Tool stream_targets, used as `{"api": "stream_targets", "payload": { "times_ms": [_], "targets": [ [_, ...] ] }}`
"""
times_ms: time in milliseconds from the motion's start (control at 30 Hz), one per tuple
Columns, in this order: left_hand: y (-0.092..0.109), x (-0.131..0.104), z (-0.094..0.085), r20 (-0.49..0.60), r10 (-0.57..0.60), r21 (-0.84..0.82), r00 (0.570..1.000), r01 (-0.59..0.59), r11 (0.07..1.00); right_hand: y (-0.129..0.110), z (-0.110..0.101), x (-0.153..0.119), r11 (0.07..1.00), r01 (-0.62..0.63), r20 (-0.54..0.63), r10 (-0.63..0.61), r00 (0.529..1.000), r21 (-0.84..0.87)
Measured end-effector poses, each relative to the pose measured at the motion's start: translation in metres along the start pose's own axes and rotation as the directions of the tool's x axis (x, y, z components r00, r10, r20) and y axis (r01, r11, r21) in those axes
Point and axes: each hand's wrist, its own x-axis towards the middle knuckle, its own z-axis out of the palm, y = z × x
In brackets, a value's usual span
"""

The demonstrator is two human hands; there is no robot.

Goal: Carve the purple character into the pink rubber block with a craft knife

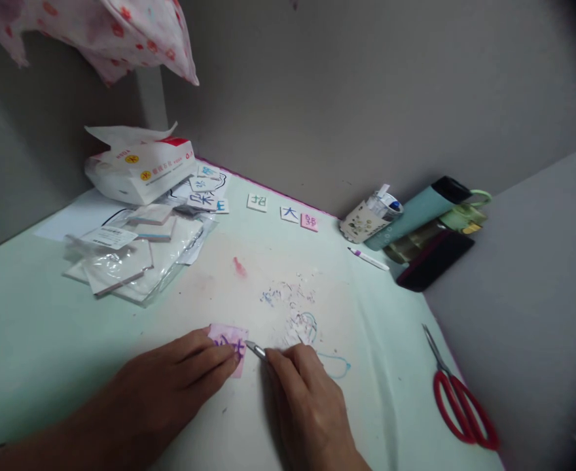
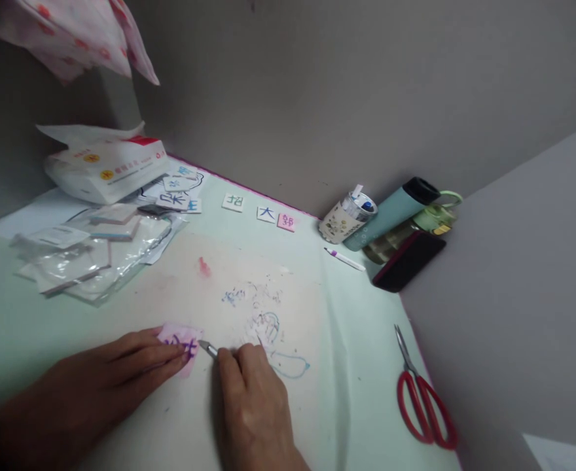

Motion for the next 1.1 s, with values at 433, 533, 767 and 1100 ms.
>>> {"api": "stream_targets", "payload": {
  "times_ms": [433, 533, 767, 1100],
  "targets": [
    [0.004, 0.002, -0.003, -0.025, 0.007, 0.014, 1.000, -0.006, 1.000, -0.001, 0.009, 0.001, 0.998, -0.011, -0.082, 0.006, 0.997, -0.064],
    [0.006, 0.002, -0.003, -0.012, -0.020, 0.024, 1.000, 0.020, 1.000, 0.000, 0.010, 0.001, 1.000, -0.017, -0.088, 0.015, 0.996, -0.026],
    [0.003, 0.005, -0.005, -0.015, -0.014, -0.025, 1.000, 0.014, 1.000, 0.000, 0.009, 0.003, 0.993, -0.098, -0.042, 0.101, 0.994, 0.069],
    [-0.004, 0.008, -0.011, 0.042, 0.070, -0.008, 0.997, -0.069, 0.998, -0.001, 0.008, 0.006, 0.977, -0.113, -0.010, 0.117, 0.993, 0.180]
  ]
}}
